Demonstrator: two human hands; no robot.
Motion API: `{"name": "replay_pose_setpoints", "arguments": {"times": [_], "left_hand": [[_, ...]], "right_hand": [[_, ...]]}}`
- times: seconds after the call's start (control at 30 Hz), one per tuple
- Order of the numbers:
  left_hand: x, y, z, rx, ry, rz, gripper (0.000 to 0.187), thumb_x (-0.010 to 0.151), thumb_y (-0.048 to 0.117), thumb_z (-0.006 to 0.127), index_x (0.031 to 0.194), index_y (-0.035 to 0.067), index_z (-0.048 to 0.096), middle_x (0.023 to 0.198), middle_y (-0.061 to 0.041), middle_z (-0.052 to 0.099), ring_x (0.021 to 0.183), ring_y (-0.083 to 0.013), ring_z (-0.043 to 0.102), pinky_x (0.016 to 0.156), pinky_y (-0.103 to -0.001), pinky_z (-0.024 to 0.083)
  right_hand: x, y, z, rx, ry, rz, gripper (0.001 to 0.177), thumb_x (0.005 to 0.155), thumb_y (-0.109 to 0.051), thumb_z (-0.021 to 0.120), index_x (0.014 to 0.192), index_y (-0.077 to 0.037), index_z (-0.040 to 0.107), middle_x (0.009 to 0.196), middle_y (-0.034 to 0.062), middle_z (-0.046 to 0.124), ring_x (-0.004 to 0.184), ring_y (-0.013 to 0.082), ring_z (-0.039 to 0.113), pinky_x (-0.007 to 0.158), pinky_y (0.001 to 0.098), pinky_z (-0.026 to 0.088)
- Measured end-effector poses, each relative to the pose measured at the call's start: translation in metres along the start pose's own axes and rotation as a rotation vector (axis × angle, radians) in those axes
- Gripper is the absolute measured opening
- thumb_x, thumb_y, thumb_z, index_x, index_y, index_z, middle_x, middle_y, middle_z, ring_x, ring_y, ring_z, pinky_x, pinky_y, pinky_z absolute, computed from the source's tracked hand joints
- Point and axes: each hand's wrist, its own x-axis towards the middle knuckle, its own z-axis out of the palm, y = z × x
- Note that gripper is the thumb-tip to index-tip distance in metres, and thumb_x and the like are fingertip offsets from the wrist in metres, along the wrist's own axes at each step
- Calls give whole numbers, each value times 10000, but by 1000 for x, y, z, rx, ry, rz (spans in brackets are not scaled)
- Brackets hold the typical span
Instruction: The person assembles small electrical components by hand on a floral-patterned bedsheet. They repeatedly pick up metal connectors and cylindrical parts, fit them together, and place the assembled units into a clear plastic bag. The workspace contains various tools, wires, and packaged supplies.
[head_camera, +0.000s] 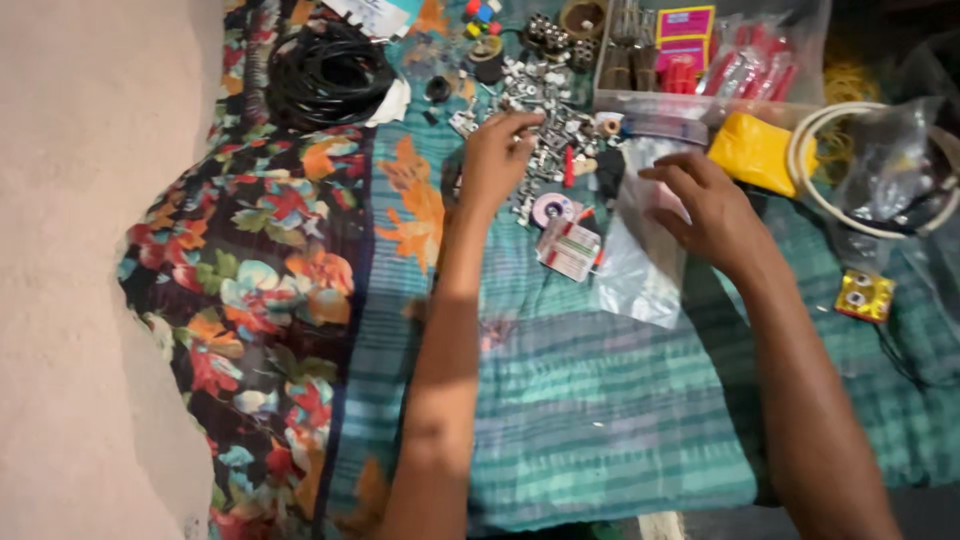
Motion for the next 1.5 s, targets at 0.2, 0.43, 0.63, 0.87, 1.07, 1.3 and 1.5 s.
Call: {"name": "replay_pose_setpoints", "arguments": {"times": [0.2,0.43,0.63,0.87,1.07,1.3,1.5], "left_hand": [[-7,-17,-28,-29,154,-407,246,1002,184,687,1223,111,768,1035,-45,805,813,-131,635,709,-259,499],[-13,-25,-25,-533,346,-473,385,1086,321,566,1298,20,680,1285,-86,726,1196,-169,663,1038,-288,503],[-15,-20,-26,-690,356,-669,666,1068,531,366,1409,4,586,1486,-150,580,1422,-267,501,1161,-423,391],[-13,-23,-30,-842,368,-709,882,1021,696,246,1527,-3,429,1620,-181,422,1547,-322,345,1246,-480,292],[-10,-12,-38,-890,311,-694,945,993,753,202,1556,16,383,1661,-175,360,1587,-318,266,1290,-476,203],[-10,-9,-29,-882,257,-658,962,983,773,191,1582,35,342,1693,-153,312,1610,-296,226,1309,-470,176],[8,5,-21,-478,266,-576,592,1111,513,380,1418,40,558,1443,-171,580,1356,-290,557,1141,-451,461]], "right_hand": [[0,-2,19,-116,-88,59,466,802,-107,764,1255,-84,658,1259,156,640,1117,365,641,918,441,544],[35,-20,52,-141,81,234,344,886,-98,731,1224,-69,673,1252,127,665,1139,354,658,956,432,544],[146,-8,109,275,165,457,258,966,-49,718,1222,-80,714,1131,106,706,974,220,717,810,360,590],[159,-10,136,189,161,425,337,855,17,761,1181,-65,736,1056,136,707,898,249,701,778,355,551],[158,2,132,277,134,616,256,870,-33,767,1120,-84,750,1020,117,711,899,246,712,782,361,555],[166,-3,140,137,113,492,231,894,-57,797,1121,-101,782,1016,119,661,913,280,640,778,389,522],[165,-1,139,167,82,483,269,849,-59,822,1105,-137,793,1014,107,640,903,269,608,754,385,505]]}}
